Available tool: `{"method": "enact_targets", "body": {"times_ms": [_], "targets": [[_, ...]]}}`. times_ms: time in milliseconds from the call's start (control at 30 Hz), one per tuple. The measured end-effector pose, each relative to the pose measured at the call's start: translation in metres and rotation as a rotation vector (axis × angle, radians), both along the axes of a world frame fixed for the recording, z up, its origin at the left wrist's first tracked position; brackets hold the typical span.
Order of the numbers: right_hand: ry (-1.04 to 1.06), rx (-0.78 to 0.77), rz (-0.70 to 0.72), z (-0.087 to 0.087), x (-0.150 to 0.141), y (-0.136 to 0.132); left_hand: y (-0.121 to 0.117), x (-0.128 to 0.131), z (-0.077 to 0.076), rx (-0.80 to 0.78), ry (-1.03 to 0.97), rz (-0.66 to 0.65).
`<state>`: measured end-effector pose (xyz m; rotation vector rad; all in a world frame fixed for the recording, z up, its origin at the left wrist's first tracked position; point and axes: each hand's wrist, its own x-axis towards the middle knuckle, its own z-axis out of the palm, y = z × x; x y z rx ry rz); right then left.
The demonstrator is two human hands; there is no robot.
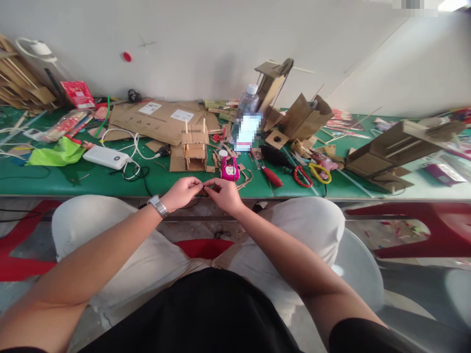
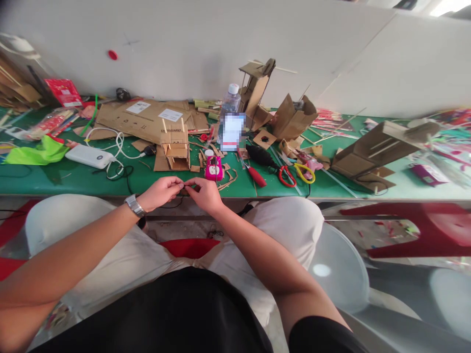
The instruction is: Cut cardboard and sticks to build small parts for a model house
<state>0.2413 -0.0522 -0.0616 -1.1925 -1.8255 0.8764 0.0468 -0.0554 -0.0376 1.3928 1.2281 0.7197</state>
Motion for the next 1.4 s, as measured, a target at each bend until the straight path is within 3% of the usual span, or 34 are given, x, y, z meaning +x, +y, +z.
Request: {"method": "enact_targets", "body": {"times_ms": [700,933,1400], "targets": [[0.008,0.008,-0.038,0.0047,-0.003,-0.0022,0.0003,0.0002,0.0003,0.014,0.019,-0.004],[0.027,-0.018,-0.042,0.004,-0.0033,-0.0022,0.0026,-0.0012,-0.0038,0.084,0.053,0.042],[0.028,-0.014,-0.03,0.0014,-0.002,-0.0016,0.0,0.0046,0.0012,-0.084,-0.133,0.107]]}}
